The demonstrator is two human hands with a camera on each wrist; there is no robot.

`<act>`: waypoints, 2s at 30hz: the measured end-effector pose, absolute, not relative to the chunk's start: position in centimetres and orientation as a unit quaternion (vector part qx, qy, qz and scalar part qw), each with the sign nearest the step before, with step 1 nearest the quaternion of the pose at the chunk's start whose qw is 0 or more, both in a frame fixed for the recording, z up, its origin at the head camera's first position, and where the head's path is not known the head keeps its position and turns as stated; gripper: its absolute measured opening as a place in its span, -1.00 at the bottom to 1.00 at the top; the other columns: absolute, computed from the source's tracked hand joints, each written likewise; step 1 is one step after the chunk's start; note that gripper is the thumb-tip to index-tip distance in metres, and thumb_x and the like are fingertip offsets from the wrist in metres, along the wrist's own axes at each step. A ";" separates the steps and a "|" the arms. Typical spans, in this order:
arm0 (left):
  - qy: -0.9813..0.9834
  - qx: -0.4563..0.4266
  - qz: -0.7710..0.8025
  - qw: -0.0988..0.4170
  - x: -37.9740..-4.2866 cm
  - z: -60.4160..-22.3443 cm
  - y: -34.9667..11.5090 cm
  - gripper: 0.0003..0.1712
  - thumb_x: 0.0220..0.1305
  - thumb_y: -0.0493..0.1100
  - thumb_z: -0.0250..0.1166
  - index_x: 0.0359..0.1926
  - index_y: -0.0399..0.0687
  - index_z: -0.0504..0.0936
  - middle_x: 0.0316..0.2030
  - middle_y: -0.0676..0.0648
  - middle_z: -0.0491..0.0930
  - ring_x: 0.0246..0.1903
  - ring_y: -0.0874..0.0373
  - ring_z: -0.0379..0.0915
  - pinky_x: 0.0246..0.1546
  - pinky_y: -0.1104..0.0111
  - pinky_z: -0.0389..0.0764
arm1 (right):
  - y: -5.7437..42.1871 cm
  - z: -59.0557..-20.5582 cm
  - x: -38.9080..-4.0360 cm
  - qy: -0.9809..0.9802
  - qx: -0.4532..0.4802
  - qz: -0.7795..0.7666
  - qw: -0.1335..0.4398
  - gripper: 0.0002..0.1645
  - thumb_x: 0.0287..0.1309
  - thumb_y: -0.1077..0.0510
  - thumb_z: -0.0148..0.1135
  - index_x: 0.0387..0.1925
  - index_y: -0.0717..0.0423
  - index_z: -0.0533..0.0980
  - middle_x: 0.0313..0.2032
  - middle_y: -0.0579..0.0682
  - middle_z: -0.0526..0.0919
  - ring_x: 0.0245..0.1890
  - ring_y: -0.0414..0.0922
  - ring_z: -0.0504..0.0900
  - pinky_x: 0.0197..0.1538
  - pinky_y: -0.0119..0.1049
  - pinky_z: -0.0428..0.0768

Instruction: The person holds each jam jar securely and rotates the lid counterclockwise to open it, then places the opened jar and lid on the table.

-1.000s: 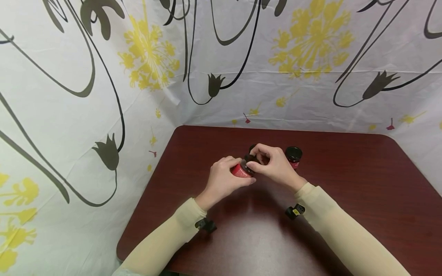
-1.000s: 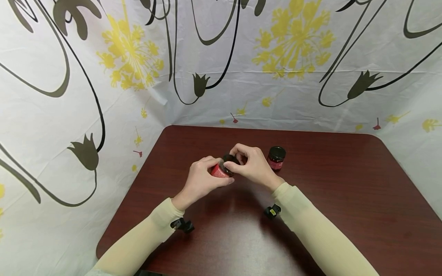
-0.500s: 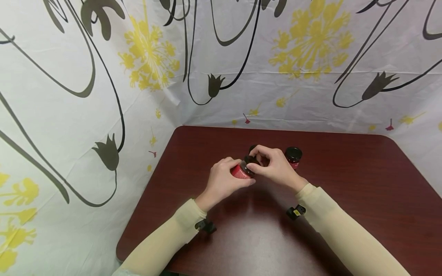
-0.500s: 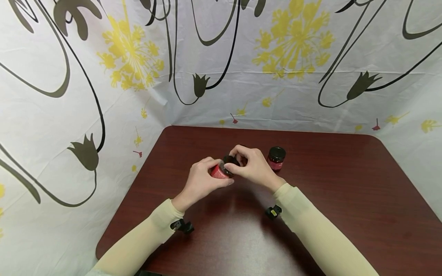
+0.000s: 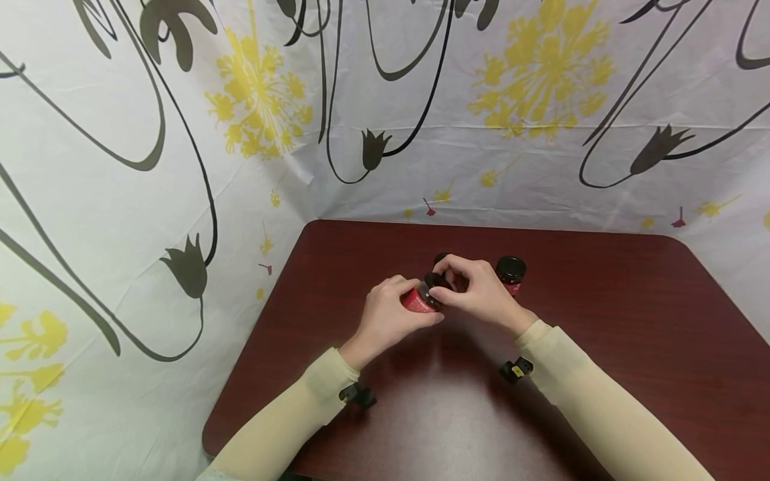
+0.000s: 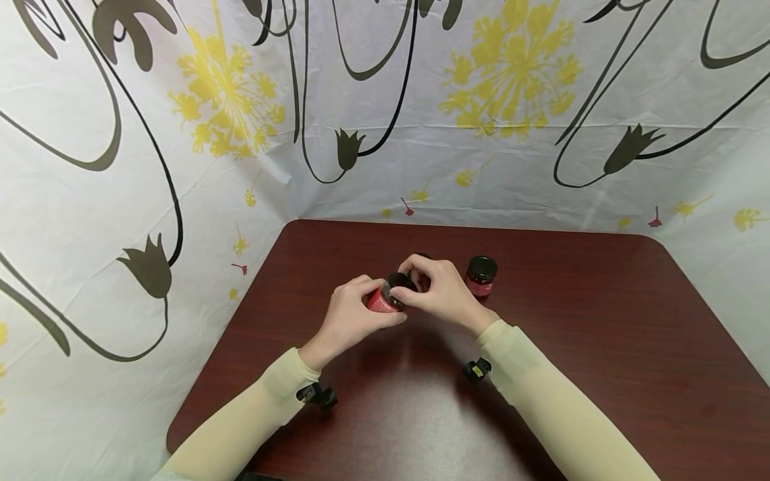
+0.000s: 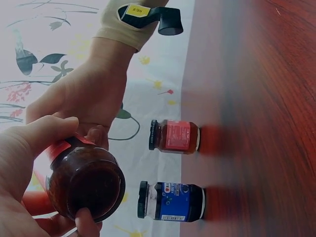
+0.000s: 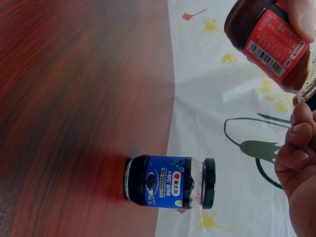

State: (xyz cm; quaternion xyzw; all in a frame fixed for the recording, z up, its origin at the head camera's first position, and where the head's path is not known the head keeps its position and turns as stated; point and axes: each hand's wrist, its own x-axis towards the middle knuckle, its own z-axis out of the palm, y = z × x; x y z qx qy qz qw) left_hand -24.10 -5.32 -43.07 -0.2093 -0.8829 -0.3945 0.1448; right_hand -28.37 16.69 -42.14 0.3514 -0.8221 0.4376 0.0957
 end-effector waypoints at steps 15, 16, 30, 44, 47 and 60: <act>-0.879 -0.215 -0.400 0.145 -24.0 -42.9 -5.3 -0.51 -0.08 0.26 0.58 -0.17 0.17 0.73 -0.35 0.24 0.49 -0.35 0.29 0.42 -0.45 0.39 0.53 | 16.8 -41.9 -28.3 -0.820 0.356 0.437 0.100 -0.69 0.16 0.01 0.47 -0.08 -0.18 0.58 -0.49 -0.11 0.50 -0.57 -0.15 0.41 -0.51 -0.28 0.37; -0.879 -0.215 -0.400 0.146 -24.0 -42.9 -5.3 -0.51 -0.08 0.26 0.58 -0.17 0.17 0.73 -0.36 0.23 0.49 -0.35 0.29 0.43 -0.46 0.39 0.53 | 16.8 -42.0 -28.3 -0.819 0.356 0.439 0.099 -0.68 0.15 0.03 0.48 -0.07 -0.17 0.58 -0.48 -0.10 0.50 -0.57 -0.14 0.42 -0.51 -0.28 0.37; -0.875 -0.224 -0.409 0.133 -23.9 -43.4 -5.3 -0.47 -0.09 0.27 0.58 -0.13 0.13 0.74 -0.34 0.23 0.50 -0.35 0.29 0.45 -0.46 0.43 0.56 | 17.1 -42.4 -28.1 -0.815 0.369 0.435 0.099 -0.70 0.18 -0.02 0.46 -0.08 -0.26 0.57 -0.49 -0.18 0.49 -0.57 -0.20 0.41 -0.49 -0.29 0.40; -0.873 -0.232 -0.412 0.123 -23.9 -43.5 -5.4 -0.46 -0.09 0.25 0.59 -0.13 0.10 0.74 -0.36 0.22 0.50 -0.39 0.29 0.46 -0.48 0.46 0.57 | 17.4 -42.2 -28.0 -0.814 0.378 0.431 0.100 -0.68 0.18 -0.04 0.45 -0.05 -0.28 0.57 -0.48 -0.19 0.49 -0.57 -0.22 0.41 -0.50 -0.31 0.40; -0.873 -0.230 -0.413 0.118 -23.9 -43.5 -5.5 -0.44 -0.09 0.27 0.59 -0.12 0.08 0.75 -0.35 0.21 0.51 -0.38 0.29 0.46 -0.47 0.45 0.57 | 17.5 -42.2 -28.2 -0.812 0.378 0.431 0.109 -0.67 0.17 -0.05 0.45 -0.04 -0.31 0.56 -0.47 -0.21 0.49 -0.58 -0.22 0.40 -0.50 -0.31 0.39; -0.869 -0.221 -0.426 0.119 -24.0 -43.7 -5.6 -0.51 -0.09 0.23 0.60 -0.15 0.16 0.74 -0.35 0.23 0.51 -0.39 0.31 0.47 -0.44 0.44 0.58 | 18.2 -42.2 -28.2 -0.812 0.370 0.436 0.115 -0.61 0.16 -0.05 0.46 0.02 -0.36 0.55 -0.41 -0.22 0.50 -0.56 -0.20 0.41 -0.48 -0.31 0.39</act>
